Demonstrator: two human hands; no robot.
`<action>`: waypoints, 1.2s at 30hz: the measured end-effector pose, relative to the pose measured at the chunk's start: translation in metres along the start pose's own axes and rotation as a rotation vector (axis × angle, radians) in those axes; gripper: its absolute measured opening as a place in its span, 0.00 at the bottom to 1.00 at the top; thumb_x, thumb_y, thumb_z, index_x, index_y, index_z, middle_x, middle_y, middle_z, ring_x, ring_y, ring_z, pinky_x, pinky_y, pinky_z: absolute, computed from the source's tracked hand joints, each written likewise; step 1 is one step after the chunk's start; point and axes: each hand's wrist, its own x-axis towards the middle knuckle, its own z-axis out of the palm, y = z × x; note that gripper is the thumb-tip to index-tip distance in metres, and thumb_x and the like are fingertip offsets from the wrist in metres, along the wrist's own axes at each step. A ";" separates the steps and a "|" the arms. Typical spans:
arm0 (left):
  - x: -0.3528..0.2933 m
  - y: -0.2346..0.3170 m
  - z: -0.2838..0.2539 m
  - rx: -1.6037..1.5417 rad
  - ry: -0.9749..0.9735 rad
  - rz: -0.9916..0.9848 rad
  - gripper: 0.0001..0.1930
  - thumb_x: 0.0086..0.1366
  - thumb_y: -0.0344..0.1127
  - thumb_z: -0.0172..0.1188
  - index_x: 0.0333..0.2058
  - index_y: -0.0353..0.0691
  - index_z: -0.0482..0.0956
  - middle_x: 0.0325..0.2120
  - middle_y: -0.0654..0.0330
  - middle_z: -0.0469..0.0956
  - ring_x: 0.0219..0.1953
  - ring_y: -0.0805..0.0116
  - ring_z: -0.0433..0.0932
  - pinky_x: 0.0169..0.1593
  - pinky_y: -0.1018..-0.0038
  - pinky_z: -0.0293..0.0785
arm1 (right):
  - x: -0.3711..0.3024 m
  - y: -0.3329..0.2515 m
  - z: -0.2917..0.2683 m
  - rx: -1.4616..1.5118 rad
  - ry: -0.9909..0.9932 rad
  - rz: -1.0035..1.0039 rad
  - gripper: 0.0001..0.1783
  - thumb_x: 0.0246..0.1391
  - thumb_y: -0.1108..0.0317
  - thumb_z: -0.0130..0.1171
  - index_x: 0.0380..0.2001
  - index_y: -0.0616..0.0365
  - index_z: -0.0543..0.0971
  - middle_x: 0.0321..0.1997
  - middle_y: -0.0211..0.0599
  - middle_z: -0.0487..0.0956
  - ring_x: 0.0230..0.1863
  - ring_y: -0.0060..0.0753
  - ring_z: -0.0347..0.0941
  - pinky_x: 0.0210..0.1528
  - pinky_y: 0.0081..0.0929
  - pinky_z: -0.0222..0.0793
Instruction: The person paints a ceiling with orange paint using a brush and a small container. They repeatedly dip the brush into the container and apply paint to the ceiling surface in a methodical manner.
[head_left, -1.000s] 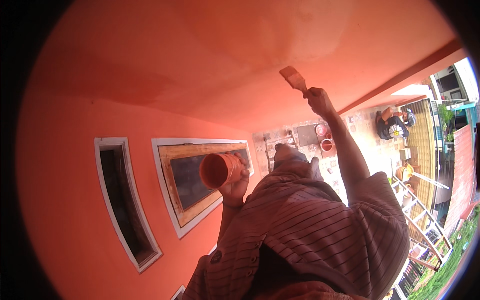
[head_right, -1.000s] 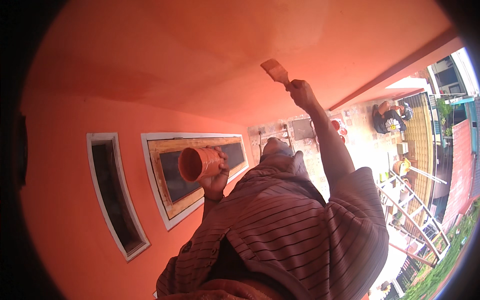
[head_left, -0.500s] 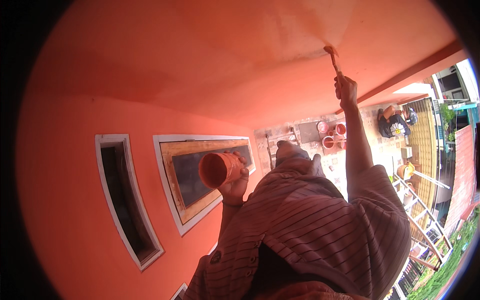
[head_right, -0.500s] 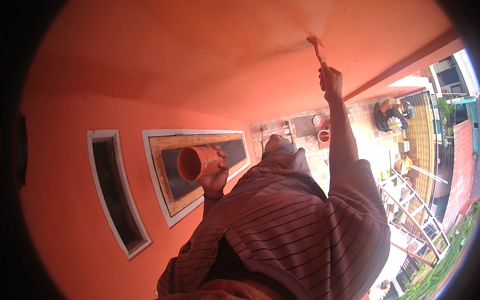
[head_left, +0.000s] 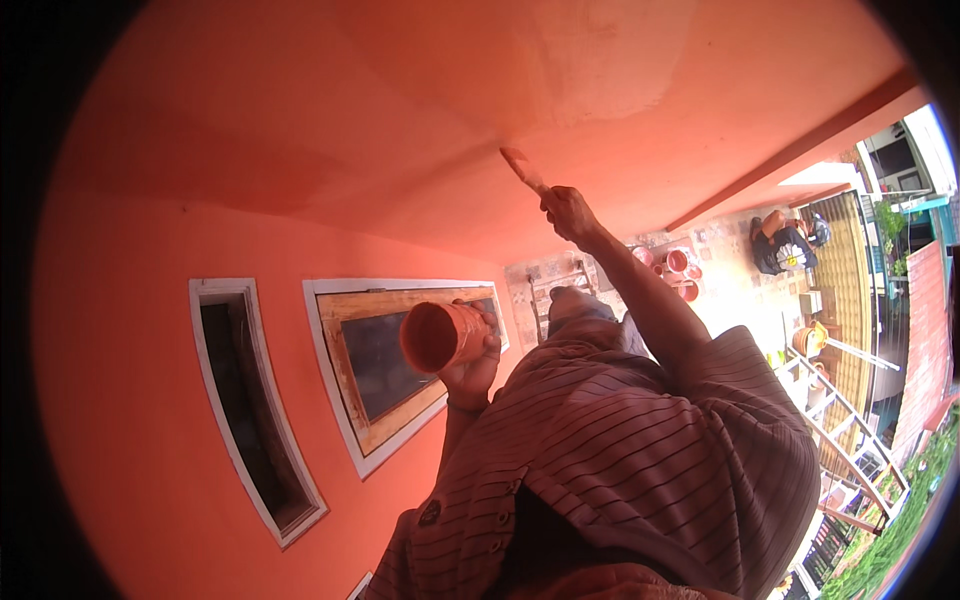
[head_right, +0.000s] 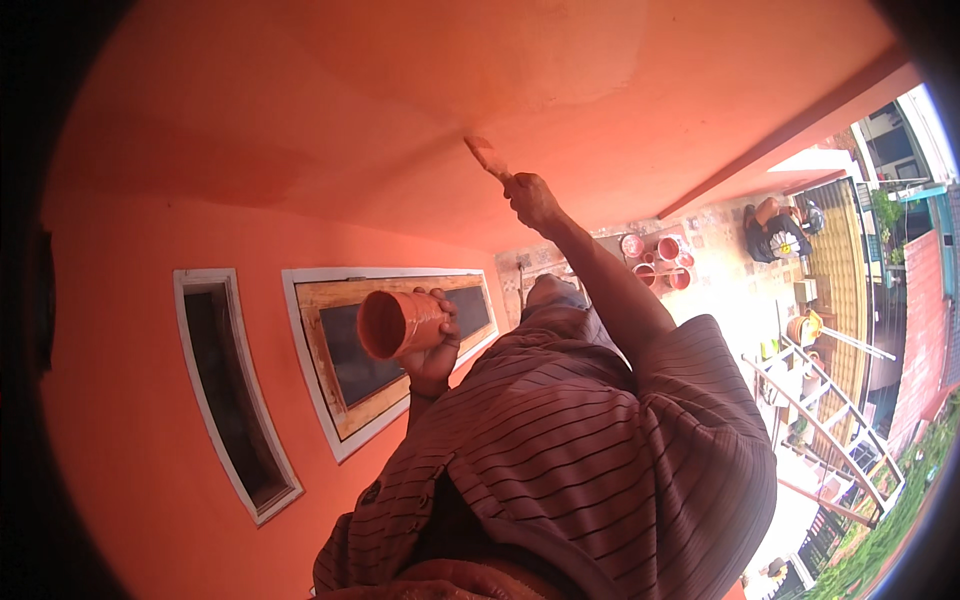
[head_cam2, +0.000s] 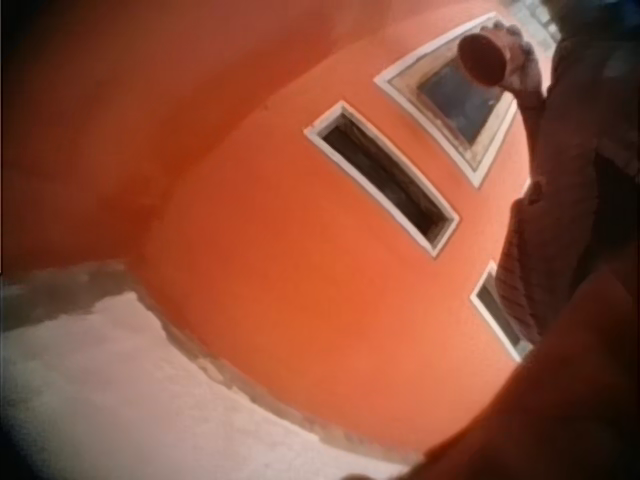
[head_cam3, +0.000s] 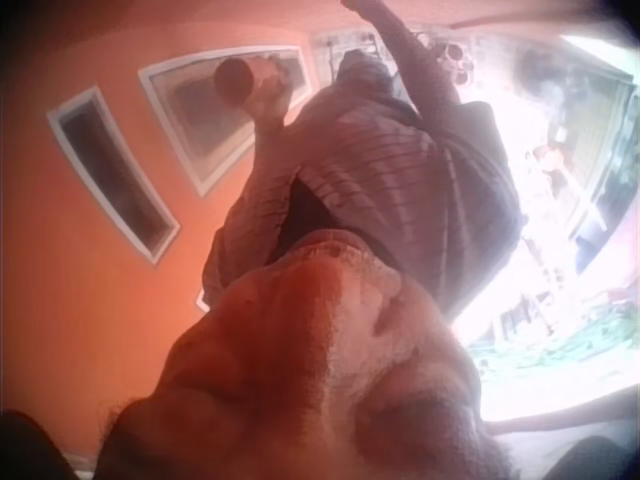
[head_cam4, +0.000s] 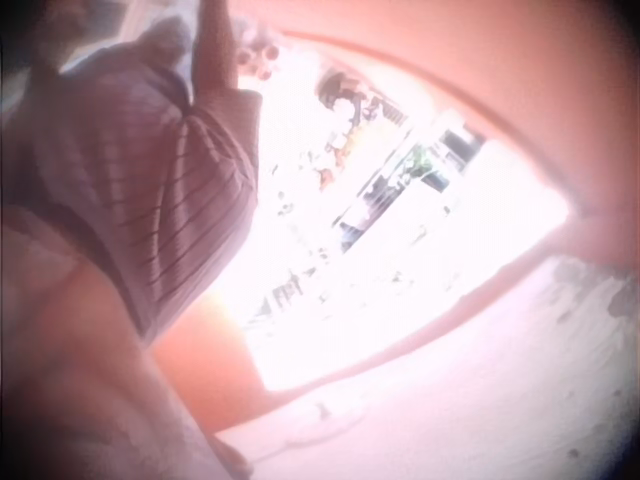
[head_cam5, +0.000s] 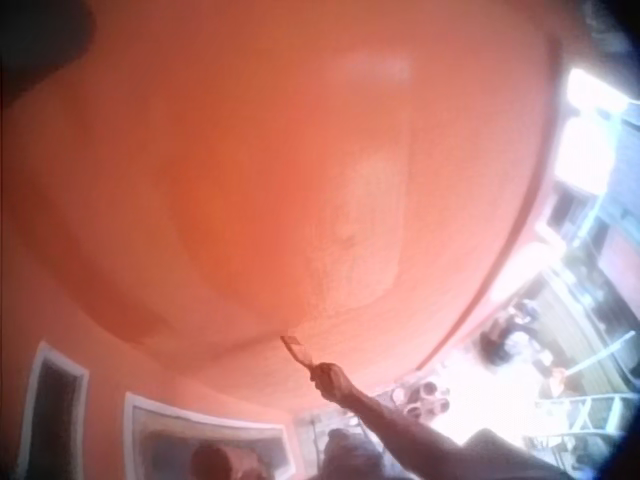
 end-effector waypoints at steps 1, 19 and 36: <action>0.002 -0.001 0.003 -0.006 -0.001 -0.010 0.31 0.67 0.52 0.68 0.62 0.42 0.73 0.59 0.51 0.70 0.61 0.49 0.73 0.53 0.56 0.83 | -0.006 -0.001 -0.004 -0.011 -0.016 -0.044 0.28 0.73 0.44 0.52 0.29 0.59 0.74 0.18 0.23 0.66 0.12 0.18 0.60 0.12 0.25 0.54; -0.016 0.002 -0.013 -0.031 0.009 0.047 0.31 0.66 0.51 0.68 0.63 0.43 0.74 0.60 0.52 0.72 0.61 0.51 0.71 0.54 0.56 0.82 | 0.032 -0.020 -0.033 0.487 0.487 -0.123 0.24 0.77 0.47 0.45 0.31 0.53 0.67 0.15 0.22 0.61 0.10 0.19 0.55 0.10 0.26 0.53; -0.002 -0.003 -0.023 -0.103 0.009 0.004 0.32 0.66 0.56 0.68 0.62 0.43 0.76 0.63 0.48 0.71 0.67 0.47 0.69 0.59 0.50 0.81 | -0.093 -0.052 -0.019 0.404 -0.225 0.305 0.18 0.71 0.62 0.58 0.54 0.64 0.77 0.23 0.25 0.69 0.20 0.21 0.66 0.20 0.22 0.57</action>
